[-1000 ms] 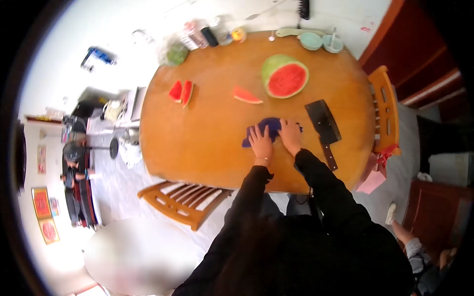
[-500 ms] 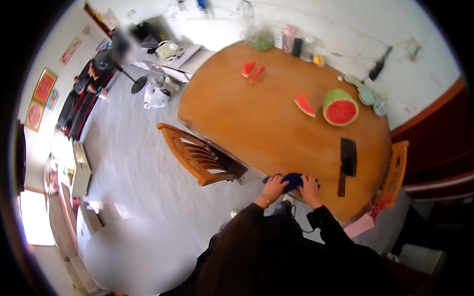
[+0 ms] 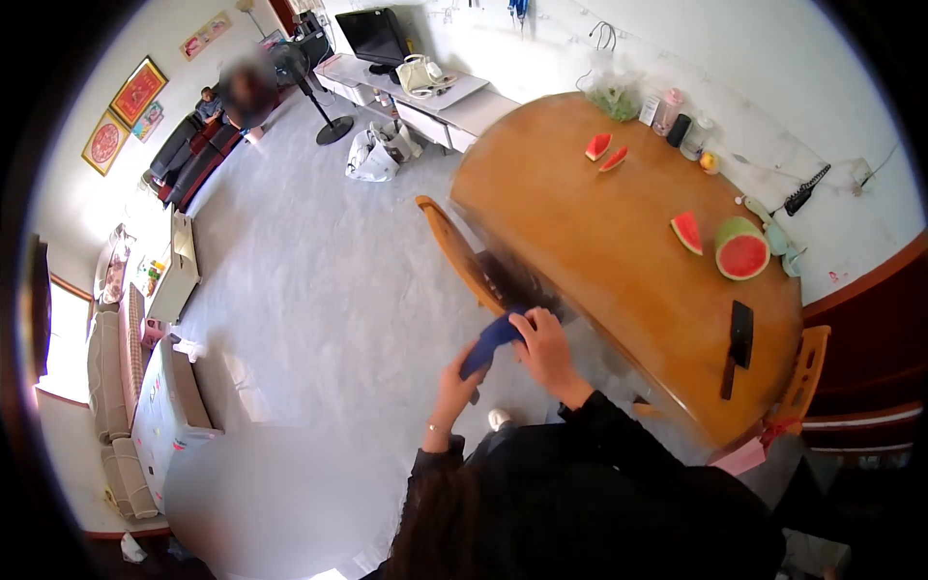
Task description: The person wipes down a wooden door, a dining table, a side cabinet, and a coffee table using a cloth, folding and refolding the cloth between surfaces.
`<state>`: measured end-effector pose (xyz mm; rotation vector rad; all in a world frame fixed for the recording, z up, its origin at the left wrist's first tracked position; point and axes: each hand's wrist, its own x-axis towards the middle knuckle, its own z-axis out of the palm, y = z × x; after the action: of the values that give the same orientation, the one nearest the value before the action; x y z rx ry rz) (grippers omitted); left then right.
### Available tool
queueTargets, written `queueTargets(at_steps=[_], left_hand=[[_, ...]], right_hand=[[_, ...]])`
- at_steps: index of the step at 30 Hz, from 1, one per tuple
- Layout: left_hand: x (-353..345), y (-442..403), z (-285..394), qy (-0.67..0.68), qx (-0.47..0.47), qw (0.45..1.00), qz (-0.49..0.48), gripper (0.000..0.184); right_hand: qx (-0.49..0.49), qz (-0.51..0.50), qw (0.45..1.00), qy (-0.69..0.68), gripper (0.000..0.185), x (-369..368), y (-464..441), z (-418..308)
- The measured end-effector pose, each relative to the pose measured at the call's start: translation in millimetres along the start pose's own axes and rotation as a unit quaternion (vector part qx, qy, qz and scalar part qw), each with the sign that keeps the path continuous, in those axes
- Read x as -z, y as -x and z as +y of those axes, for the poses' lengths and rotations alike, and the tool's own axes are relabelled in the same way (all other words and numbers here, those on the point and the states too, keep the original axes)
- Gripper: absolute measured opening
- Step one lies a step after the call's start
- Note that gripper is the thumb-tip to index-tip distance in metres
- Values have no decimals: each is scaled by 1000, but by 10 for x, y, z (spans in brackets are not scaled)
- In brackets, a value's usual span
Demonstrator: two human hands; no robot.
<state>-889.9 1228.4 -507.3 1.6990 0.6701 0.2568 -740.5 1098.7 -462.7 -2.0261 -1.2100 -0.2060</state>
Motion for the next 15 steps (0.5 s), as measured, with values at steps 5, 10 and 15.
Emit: queueTargets(at_steps=[5, 10, 15], left_hand=[[143, -176, -246, -228, -100, 967, 61, 46], [50, -247, -582, -282, -22, 959, 4, 42], [539, -476, -392, -318, 12, 948, 2, 43]], right_hand=[[-6, -26, 999, 29, 42, -475, -180, 113], [-2, -181, 980, 83, 40, -868, -280, 457], [48, -214, 973, 70, 40, -1336, -637, 467]])
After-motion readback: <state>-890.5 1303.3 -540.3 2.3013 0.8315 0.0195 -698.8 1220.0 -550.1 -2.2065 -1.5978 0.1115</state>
